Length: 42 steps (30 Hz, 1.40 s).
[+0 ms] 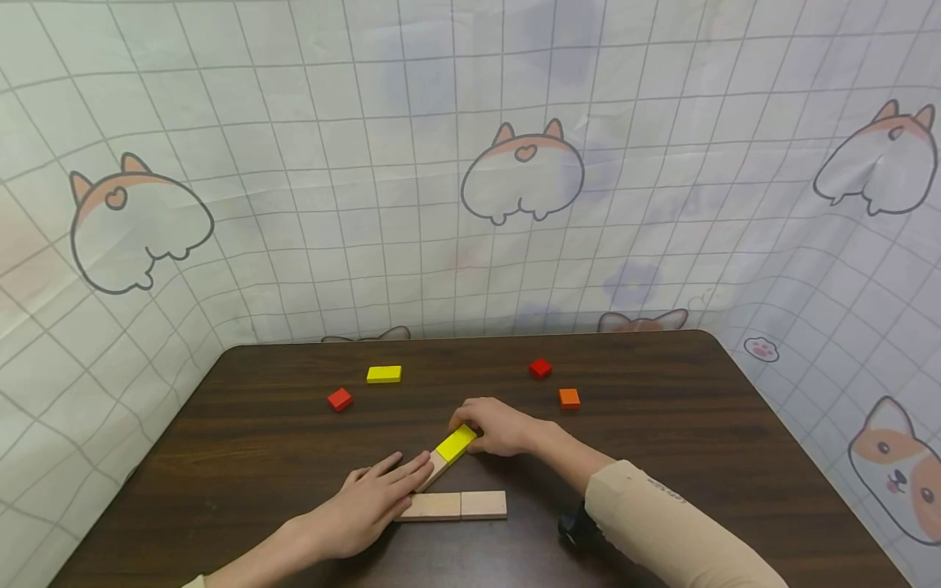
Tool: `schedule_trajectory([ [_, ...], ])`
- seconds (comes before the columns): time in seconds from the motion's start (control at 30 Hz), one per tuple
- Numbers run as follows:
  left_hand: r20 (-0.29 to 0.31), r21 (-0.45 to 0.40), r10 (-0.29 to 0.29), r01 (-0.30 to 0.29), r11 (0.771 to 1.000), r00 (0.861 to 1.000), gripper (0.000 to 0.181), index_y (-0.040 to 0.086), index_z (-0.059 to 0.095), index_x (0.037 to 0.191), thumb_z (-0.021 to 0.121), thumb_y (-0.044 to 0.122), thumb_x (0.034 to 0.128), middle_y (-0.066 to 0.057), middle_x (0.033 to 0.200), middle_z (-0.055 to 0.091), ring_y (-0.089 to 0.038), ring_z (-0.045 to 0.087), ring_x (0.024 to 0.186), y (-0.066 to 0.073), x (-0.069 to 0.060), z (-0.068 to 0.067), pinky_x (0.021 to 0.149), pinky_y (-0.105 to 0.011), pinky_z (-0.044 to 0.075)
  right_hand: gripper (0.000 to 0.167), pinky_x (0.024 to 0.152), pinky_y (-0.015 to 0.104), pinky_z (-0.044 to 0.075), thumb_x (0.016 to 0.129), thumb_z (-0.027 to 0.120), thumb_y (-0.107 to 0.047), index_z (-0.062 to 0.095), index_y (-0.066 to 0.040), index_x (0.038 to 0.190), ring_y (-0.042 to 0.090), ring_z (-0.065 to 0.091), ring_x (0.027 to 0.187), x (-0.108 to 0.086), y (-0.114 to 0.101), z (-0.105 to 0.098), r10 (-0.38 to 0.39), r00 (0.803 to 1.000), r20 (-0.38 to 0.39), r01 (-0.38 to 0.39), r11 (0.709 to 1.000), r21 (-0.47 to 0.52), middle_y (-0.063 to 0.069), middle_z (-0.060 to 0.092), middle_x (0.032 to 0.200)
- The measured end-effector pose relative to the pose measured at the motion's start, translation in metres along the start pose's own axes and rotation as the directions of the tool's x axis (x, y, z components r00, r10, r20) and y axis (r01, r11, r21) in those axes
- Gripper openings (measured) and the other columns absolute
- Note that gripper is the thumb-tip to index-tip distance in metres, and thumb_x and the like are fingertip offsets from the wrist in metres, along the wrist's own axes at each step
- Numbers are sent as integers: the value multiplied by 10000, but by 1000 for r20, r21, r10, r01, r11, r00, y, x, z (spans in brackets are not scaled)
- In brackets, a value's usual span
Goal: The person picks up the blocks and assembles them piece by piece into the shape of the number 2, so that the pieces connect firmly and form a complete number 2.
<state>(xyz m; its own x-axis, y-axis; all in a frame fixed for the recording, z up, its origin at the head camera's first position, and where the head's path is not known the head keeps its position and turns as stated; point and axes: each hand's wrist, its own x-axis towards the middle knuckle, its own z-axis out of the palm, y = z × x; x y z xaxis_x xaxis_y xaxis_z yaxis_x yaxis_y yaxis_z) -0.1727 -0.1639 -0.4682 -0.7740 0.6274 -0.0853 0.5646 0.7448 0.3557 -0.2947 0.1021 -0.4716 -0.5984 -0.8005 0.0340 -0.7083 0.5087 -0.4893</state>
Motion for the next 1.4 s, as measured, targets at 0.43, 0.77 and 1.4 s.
schedule_trajectory([
  [0.43,4,-10,-2,2,1000,1000,534,197,367,1617,495,267,1104,6,1674,283,-450,324,1460,1,-1,1,1012,-723,323,563,968,409,505,903,811,-96,556,-31,1400,224,608,1113,-15,-5,-8,54,998,-21,-52,997,53,98,599,1366],
  [0.77,2,2,-3,3,1000,1000,534,198,369,1616,494,280,1103,4,1674,286,-455,329,1456,0,-1,1,1007,-726,326,524,971,431,506,893,821,-113,591,-49,1360,255,608,1120,-41,-1,-17,58,998,-39,-56,998,36,80,616,1322],
  [1.4,-21,8,9,-9,1000,1000,533,188,360,1619,489,252,1106,1,1674,284,-457,316,1464,0,-2,2,1015,-716,321,503,762,306,516,881,833,-128,628,-85,1339,275,592,1009,-92,6,-29,110,983,-144,-101,992,70,40,629,1296],
])
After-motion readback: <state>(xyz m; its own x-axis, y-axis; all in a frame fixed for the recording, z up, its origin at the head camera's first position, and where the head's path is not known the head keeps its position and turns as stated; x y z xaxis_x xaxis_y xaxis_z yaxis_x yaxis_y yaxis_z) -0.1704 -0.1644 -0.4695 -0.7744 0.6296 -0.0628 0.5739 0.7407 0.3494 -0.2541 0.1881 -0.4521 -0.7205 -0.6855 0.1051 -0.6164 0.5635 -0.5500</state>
